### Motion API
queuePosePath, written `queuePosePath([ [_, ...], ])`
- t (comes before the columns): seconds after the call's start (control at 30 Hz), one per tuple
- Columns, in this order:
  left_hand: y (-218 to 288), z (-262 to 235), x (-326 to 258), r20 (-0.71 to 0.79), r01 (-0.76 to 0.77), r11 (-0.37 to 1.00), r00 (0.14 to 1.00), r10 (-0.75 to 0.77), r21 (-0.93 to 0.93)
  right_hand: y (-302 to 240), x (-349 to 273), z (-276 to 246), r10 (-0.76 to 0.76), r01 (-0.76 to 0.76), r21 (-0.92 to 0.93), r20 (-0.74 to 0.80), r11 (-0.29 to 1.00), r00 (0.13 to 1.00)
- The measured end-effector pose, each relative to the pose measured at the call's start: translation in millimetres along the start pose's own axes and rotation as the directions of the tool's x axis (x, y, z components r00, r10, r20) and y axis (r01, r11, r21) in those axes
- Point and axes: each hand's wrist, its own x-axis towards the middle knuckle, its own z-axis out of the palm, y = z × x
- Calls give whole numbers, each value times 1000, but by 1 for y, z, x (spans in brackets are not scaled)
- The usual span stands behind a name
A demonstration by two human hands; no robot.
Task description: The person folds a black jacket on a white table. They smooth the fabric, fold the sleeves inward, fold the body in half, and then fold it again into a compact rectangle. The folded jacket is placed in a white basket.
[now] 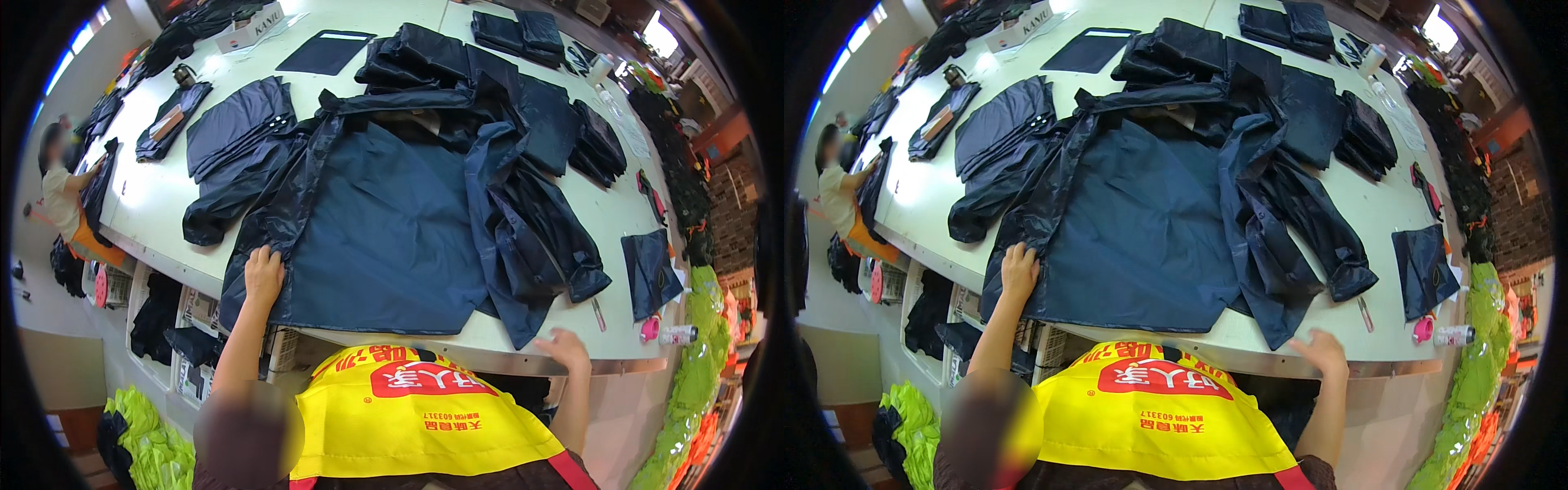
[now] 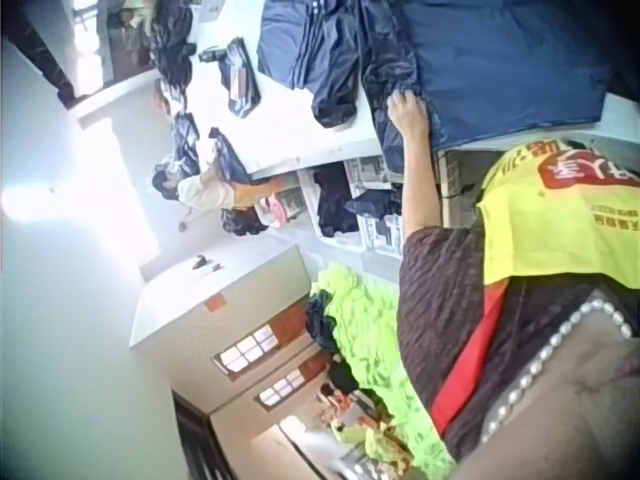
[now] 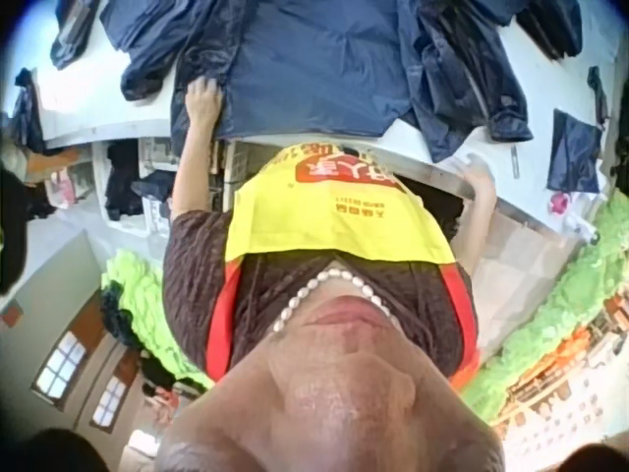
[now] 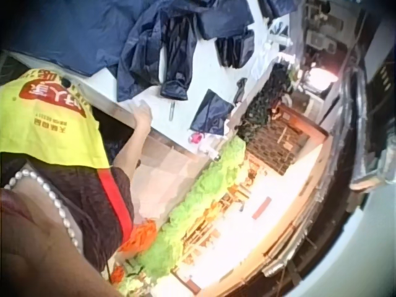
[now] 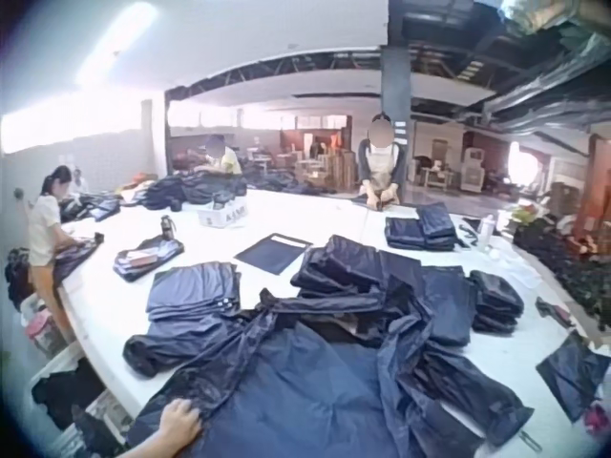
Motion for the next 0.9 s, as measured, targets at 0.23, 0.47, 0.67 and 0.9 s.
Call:
queuePosePath([
  [0.23, -59, -48, 42, -194, 198, 860, 927, -320, -471, -190, 17, -53, -263, 175, -196, -726, 965, 635],
  [0.47, 48, -187, 117, -78, 136, 719, 963, -257, -682, -190, 73, -24, -41, 327, 883, -333, 338, 942],
  [0.67, 159, 49, 81, 391, 294, 439, 909, 147, -849, -231, 47, -34, -282, 127, 965, -190, -228, 940],
  [0.9, 230, -44, 74, 266, 247, 156, 957, 115, -956, -228, 42, -31, -429, 115, 975, -188, -192, 883],
])
